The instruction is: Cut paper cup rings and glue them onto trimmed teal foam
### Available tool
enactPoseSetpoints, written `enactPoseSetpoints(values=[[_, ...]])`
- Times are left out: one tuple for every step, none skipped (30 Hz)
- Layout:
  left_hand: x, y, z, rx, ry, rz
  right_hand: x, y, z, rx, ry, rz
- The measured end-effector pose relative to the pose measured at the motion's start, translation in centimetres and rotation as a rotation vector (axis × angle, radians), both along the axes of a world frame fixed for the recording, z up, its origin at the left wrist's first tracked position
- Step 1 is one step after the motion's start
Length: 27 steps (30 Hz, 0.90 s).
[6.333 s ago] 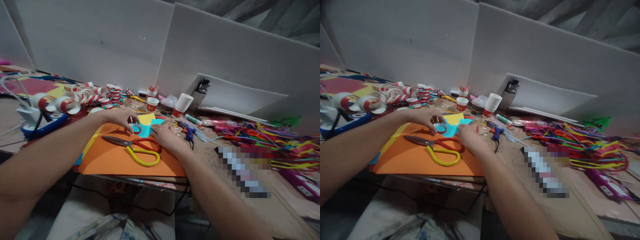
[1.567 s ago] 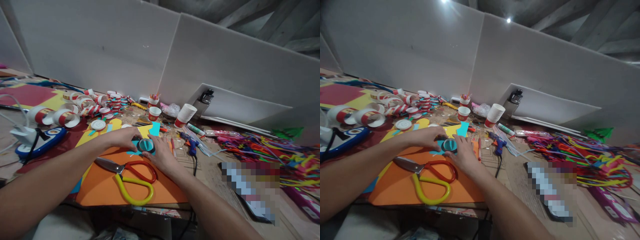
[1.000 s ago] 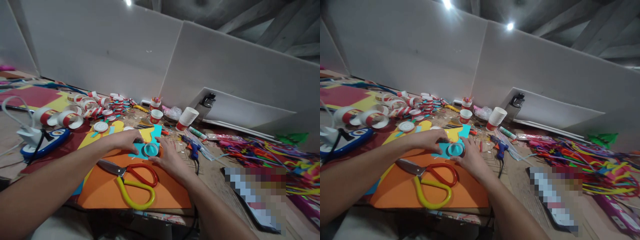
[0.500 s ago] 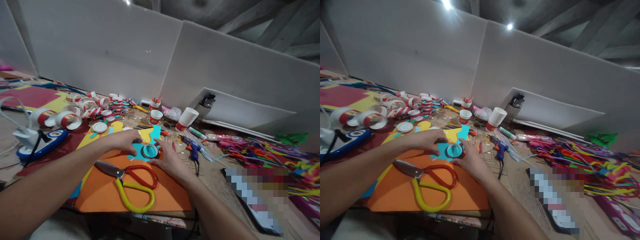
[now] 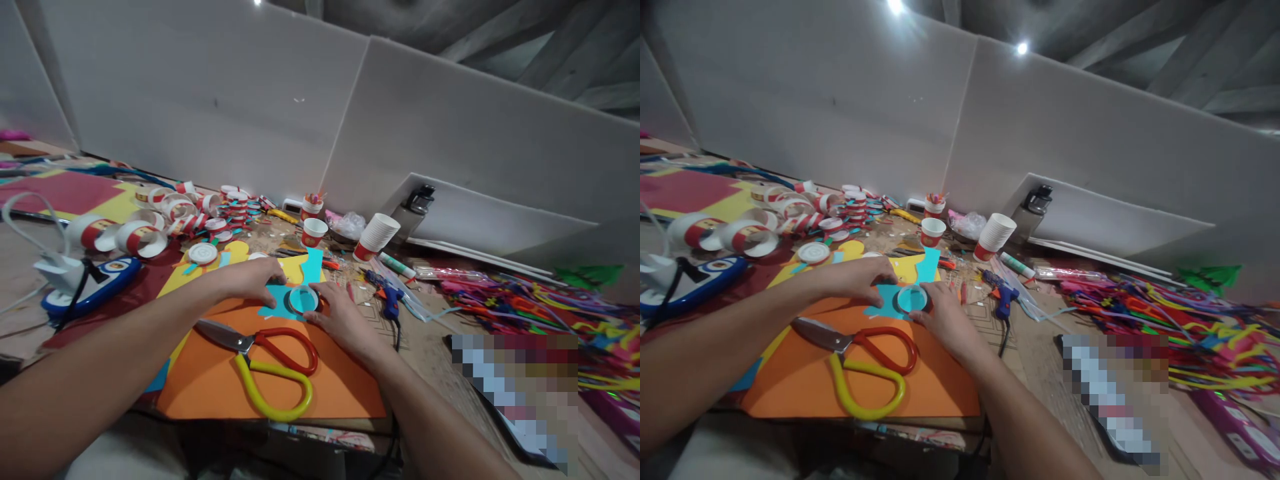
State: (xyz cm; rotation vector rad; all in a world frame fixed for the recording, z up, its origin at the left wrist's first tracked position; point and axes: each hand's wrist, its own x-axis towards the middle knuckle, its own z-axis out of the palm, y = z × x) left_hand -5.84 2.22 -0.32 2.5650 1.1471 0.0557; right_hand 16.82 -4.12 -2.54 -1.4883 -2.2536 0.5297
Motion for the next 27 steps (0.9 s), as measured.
enactPoseSetpoints(values=[[0.0,0.1,-0.1,0.003,0.004,-0.002,0.0,0.0,0.0,0.004,-0.001,0.007],[-0.1,0.1,-0.1,0.006,0.006,-0.007,-0.1,0.0,0.0,0.009,0.0,0.011],[-0.1,0.2,-0.2,0.007,0.007,-0.016,-0.1,-0.1,0.0,0.013,0.003,0.013],[-0.1,0.2,-0.2,0.009,0.006,-0.021,-0.1,-0.1,0.1,0.016,0.004,0.015],[-0.1,0.2,-0.2,0.011,0.008,-0.024,-0.2,-0.2,0.2,0.014,0.003,0.015],[-0.1,0.2,-0.2,0.012,0.012,-0.023,-0.2,-0.3,0.3,0.007,-0.002,0.014],[0.0,0.2,-0.1,0.012,0.017,-0.019,-0.2,-0.3,0.4,-0.002,-0.01,0.013],[0.0,0.2,-0.1,0.013,0.023,-0.013,-0.2,-0.3,0.5,-0.013,-0.018,0.011],[0.0,0.2,-0.1,0.012,0.029,-0.008,-0.2,-0.4,0.6,-0.021,-0.024,0.008],[-0.1,0.2,-0.1,0.011,0.029,-0.007,-0.2,-0.4,0.7,-0.026,-0.027,0.006],[-0.1,0.3,-0.2,0.008,0.024,-0.014,-0.2,-0.4,0.7,-0.027,-0.025,0.005],[-0.3,0.4,-0.3,0.005,0.013,-0.023,-0.1,-0.4,0.6,-0.023,-0.019,0.008],[-0.4,0.5,-0.4,0.001,-0.001,-0.033,-0.1,-0.3,0.6,-0.014,-0.012,0.011],[-0.6,0.6,-0.6,-0.004,-0.017,-0.038,-0.1,-0.3,0.6,-0.002,-0.005,0.017],[-0.8,0.8,-0.7,-0.01,-0.033,-0.033,-0.1,-0.3,0.6,0.014,-0.003,0.022],[-0.9,0.9,-0.8,-0.016,-0.048,-0.02,-0.1,-0.2,0.5,0.032,-0.004,0.02],[-1.1,1.0,-0.8,-0.023,-0.058,0.0,-0.1,-0.2,0.6,0.047,-0.01,0.01],[-1.2,1.1,-0.8,-0.03,-0.062,0.022,-0.1,-0.2,0.6,0.056,-0.022,-0.008],[-1.3,1.2,-0.8,-0.038,-0.06,0.04,-0.2,-0.3,0.6,0.058,-0.037,-0.031],[-1.3,1.2,-0.7,-0.044,-0.056,0.054,-0.2,-0.3,0.7,0.053,-0.053,-0.051],[-1.3,1.2,-0.7,-0.048,-0.05,0.061,-0.3,-0.4,0.7,0.047,-0.066,-0.065],[-1.3,1.1,-0.6,-0.049,-0.045,0.06,-0.3,-0.4,0.8,0.041,-0.077,-0.071],[-1.2,1.1,-0.6,-0.045,-0.043,0.056,-0.4,-0.5,0.8,0.037,-0.084,-0.073],[-1.2,1.1,-0.6,-0.04,-0.042,0.049,-0.5,-0.5,0.8,0.035,-0.09,-0.072],[-1.1,1.1,-0.6,-0.035,-0.041,0.042,-0.5,-0.5,0.8,0.033,-0.094,-0.071],[-1.1,1.1,-0.7,-0.031,-0.038,0.035,-0.6,-0.5,0.8,0.031,-0.097,-0.073],[-1.1,1.1,-0.7,-0.027,-0.033,0.028,-0.6,-0.5,0.8,0.027,-0.097,-0.077]])
